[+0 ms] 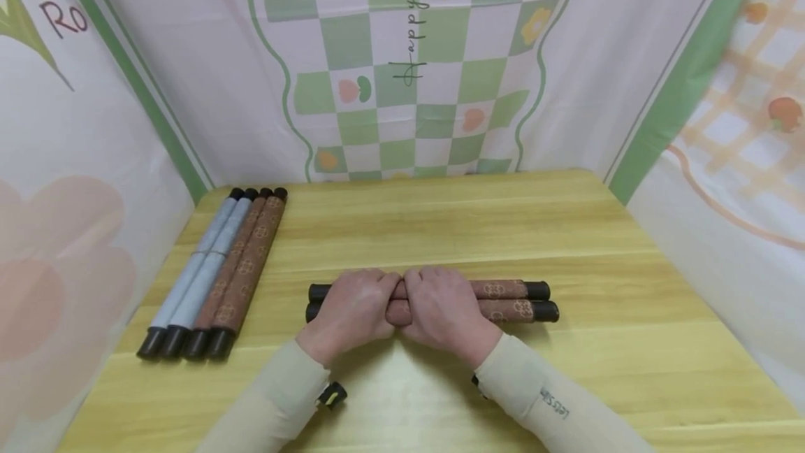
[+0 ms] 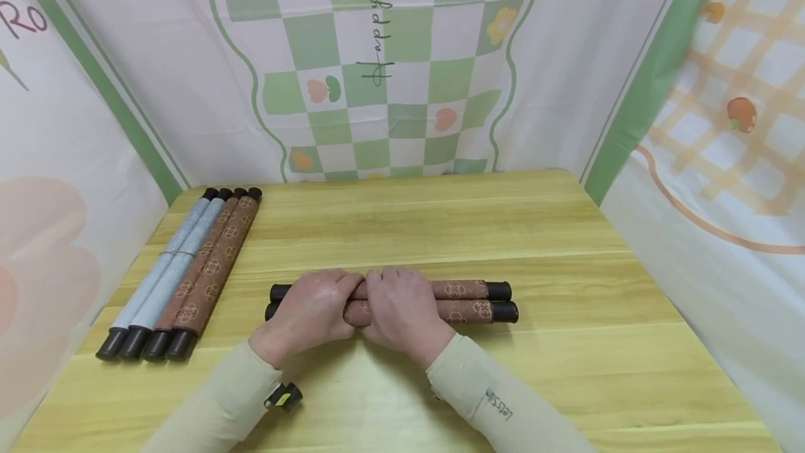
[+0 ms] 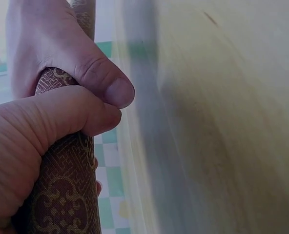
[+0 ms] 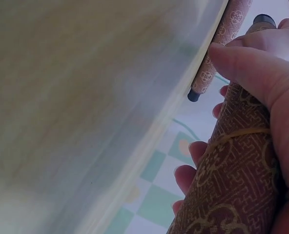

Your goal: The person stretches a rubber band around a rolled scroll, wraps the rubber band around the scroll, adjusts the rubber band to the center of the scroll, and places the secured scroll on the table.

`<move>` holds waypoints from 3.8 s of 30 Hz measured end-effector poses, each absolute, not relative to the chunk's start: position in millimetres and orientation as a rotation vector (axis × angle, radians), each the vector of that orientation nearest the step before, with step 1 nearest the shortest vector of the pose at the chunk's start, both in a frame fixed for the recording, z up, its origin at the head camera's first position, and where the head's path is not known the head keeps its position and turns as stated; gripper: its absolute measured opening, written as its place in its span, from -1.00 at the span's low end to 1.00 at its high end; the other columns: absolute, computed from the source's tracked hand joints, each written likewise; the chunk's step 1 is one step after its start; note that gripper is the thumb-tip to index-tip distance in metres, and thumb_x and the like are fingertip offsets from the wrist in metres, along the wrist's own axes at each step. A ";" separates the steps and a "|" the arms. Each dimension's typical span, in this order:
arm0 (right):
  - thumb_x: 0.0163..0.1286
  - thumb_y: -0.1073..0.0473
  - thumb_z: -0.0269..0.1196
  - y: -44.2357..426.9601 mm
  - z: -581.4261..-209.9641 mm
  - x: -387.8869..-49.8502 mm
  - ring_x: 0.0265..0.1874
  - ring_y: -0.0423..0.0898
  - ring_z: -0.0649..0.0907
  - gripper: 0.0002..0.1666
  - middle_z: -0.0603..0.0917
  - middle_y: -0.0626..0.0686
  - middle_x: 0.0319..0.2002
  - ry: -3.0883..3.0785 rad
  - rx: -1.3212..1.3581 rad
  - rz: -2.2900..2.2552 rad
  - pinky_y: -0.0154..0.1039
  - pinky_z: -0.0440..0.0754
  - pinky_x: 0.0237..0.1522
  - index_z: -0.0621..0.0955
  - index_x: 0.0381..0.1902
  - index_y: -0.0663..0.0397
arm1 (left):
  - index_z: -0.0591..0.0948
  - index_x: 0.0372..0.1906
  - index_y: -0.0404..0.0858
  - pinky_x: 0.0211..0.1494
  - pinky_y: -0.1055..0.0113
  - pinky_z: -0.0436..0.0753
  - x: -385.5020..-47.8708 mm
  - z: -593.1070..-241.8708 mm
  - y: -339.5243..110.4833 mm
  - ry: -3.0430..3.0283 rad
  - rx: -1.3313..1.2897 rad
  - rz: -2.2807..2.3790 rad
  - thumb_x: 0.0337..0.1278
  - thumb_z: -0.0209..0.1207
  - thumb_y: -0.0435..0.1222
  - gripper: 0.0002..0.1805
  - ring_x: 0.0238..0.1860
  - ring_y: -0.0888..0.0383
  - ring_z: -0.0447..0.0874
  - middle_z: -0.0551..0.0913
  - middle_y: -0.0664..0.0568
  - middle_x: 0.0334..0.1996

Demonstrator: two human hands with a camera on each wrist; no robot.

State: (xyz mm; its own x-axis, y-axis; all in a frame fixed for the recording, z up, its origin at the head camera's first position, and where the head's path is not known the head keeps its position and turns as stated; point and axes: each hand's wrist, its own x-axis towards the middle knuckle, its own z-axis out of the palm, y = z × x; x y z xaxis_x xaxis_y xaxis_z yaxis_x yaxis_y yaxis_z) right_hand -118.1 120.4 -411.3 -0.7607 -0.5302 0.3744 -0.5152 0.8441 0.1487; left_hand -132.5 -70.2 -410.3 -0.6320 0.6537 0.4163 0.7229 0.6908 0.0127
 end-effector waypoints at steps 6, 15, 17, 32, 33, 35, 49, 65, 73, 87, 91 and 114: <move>0.07 -0.53 0.38 124.4 -407.1 -119.3 -0.50 -0.02 0.61 -0.21 0.58 0.01 -0.45 -2.637 0.810 -0.003 -0.06 0.63 -0.46 0.60 -0.17 0.04 | 0.68 -0.19 -0.14 -0.31 0.21 0.71 -133.5 -408.4 -70.3 -2.521 -1.069 -0.267 -0.20 0.55 -0.06 -0.56 -0.40 0.19 0.66 0.68 0.12 -0.42; -0.10 -0.65 0.43 134.5 -394.8 -124.0 -0.28 0.05 0.70 0.12 0.69 0.07 -0.22 -2.803 0.781 0.041 0.03 0.71 -0.21 0.56 0.17 0.04 | 0.67 -0.13 -0.17 -0.33 0.17 0.70 -136.6 -401.7 -75.5 -2.585 -1.023 -0.228 -0.27 0.57 -0.04 -0.47 -0.40 0.15 0.66 0.70 0.07 -0.38; -0.13 -0.65 0.45 138.1 -393.1 -125.1 -0.21 0.09 0.71 0.16 0.71 0.10 -0.16 -2.846 0.752 0.030 0.07 0.70 -0.13 0.55 0.21 0.05 | 0.68 -0.10 -0.18 -0.33 0.18 0.70 -137.4 -400.6 -77.7 -2.599 -1.011 -0.218 -0.29 0.55 -0.08 -0.47 -0.40 0.15 0.67 0.71 0.06 -0.36; -0.18 -0.44 0.59 161.1 -396.0 -131.3 -0.31 0.06 0.70 -0.04 0.71 0.07 -0.27 -2.784 0.723 -0.035 0.06 0.70 -0.20 0.61 0.01 0.08 | 0.68 -0.03 -0.19 -0.26 0.13 0.73 -139.8 -397.3 -86.8 -2.647 -0.981 -0.163 -0.32 0.54 -0.13 -0.42 -0.33 0.12 0.72 0.75 0.03 -0.29; -0.16 -0.42 0.59 160.5 -396.4 -131.6 -0.34 0.05 0.68 -0.08 0.70 0.06 -0.30 -2.792 0.723 -0.044 0.04 0.69 -0.23 0.60 -0.02 0.07 | 0.68 -0.04 -0.19 -0.27 0.13 0.73 -139.7 -397.7 -86.6 -2.645 -0.980 -0.160 -0.32 0.54 -0.13 -0.43 -0.33 0.12 0.72 0.75 0.04 -0.29; -0.13 -0.38 0.58 158.3 -397.1 -132.0 -0.39 0.03 0.66 -0.17 0.67 0.04 -0.35 -2.815 0.725 -0.063 0.03 0.68 -0.29 0.59 -0.09 0.05 | 0.68 -0.05 -0.18 -0.29 0.14 0.72 -139.3 -398.4 -85.7 -2.643 -0.983 -0.162 -0.31 0.54 -0.14 -0.45 -0.35 0.13 0.70 0.74 0.04 -0.31; -0.12 -0.16 0.56 138.2 -401.6 -126.9 -0.43 0.01 0.61 -0.38 0.62 0.03 -0.40 -2.879 0.704 -0.077 -0.03 0.62 -0.33 0.52 -0.26 0.04 | 0.65 -0.17 -0.15 -0.36 0.18 0.68 -135.0 -405.1 -77.9 -2.628 -1.000 -0.176 -0.31 0.51 -0.16 -0.55 -0.42 0.15 0.65 0.70 0.07 -0.39; -0.08 -0.32 0.58 128.9 -402.3 -123.0 -0.43 0.05 0.63 -0.29 0.61 0.06 -0.42 -2.834 0.721 -0.022 -0.02 0.61 -0.34 0.53 -0.30 0.07 | 0.65 -0.20 -0.16 -0.31 0.18 0.69 -134.2 -406.5 -74.5 -2.607 -1.022 -0.192 -0.35 0.52 -0.18 -0.55 -0.41 0.15 0.65 0.68 0.08 -0.41; -0.19 -0.52 0.57 138.1 -392.2 -129.1 -0.12 0.13 0.72 0.14 0.73 0.14 -0.11 -2.970 0.700 -0.004 0.10 0.68 0.02 0.56 0.16 0.15 | 0.67 -0.10 -0.19 -0.33 0.16 0.71 -136.2 -402.9 -78.2 -2.589 -0.986 -0.160 -0.33 0.53 -0.13 -0.47 -0.39 0.13 0.68 0.72 0.05 -0.35; -0.15 -0.56 0.54 148.0 -389.6 -129.8 -0.20 0.05 0.72 0.15 0.73 0.05 -0.20 -2.815 0.802 0.096 0.09 0.68 -0.06 0.57 0.27 0.00 | 0.68 -0.05 -0.25 -0.38 0.08 0.72 -135.9 -404.9 -80.7 -2.455 -0.949 -0.138 -0.38 0.58 -0.14 -0.39 -0.39 0.04 0.73 0.75 -0.04 -0.31; -0.16 -0.53 0.56 147.2 -391.6 -129.7 -0.28 0.01 0.70 -0.01 0.71 0.01 -0.29 -2.757 0.812 0.075 0.05 0.69 -0.14 0.64 0.08 -0.02 | 0.67 -0.07 -0.24 -0.41 0.07 0.70 -134.9 -406.2 -79.8 -2.439 -0.932 -0.136 -0.38 0.56 -0.15 -0.40 -0.41 0.02 0.72 0.74 -0.04 -0.33; -0.23 -0.05 0.61 151.3 -393.6 -137.1 -0.26 0.06 0.72 -0.32 0.73 0.04 -0.26 -2.661 0.825 -0.049 0.04 0.67 -0.12 0.64 -0.07 -0.06 | 0.60 -0.03 -0.20 -0.39 0.18 0.67 -130.0 -400.4 -80.0 -2.617 -0.986 -0.187 -0.18 0.53 -0.14 -0.46 -0.41 0.09 0.66 0.69 -0.01 -0.34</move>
State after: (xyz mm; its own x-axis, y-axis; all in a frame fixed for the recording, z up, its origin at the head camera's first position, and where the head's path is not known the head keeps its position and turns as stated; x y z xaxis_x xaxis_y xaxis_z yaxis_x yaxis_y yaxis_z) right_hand -137.1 151.3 -393.6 -0.7679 -0.5539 0.3218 -0.5417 0.8296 0.1352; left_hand -130.0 -80.0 -400.4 -0.7026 0.6159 0.3564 0.6603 0.7510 0.0039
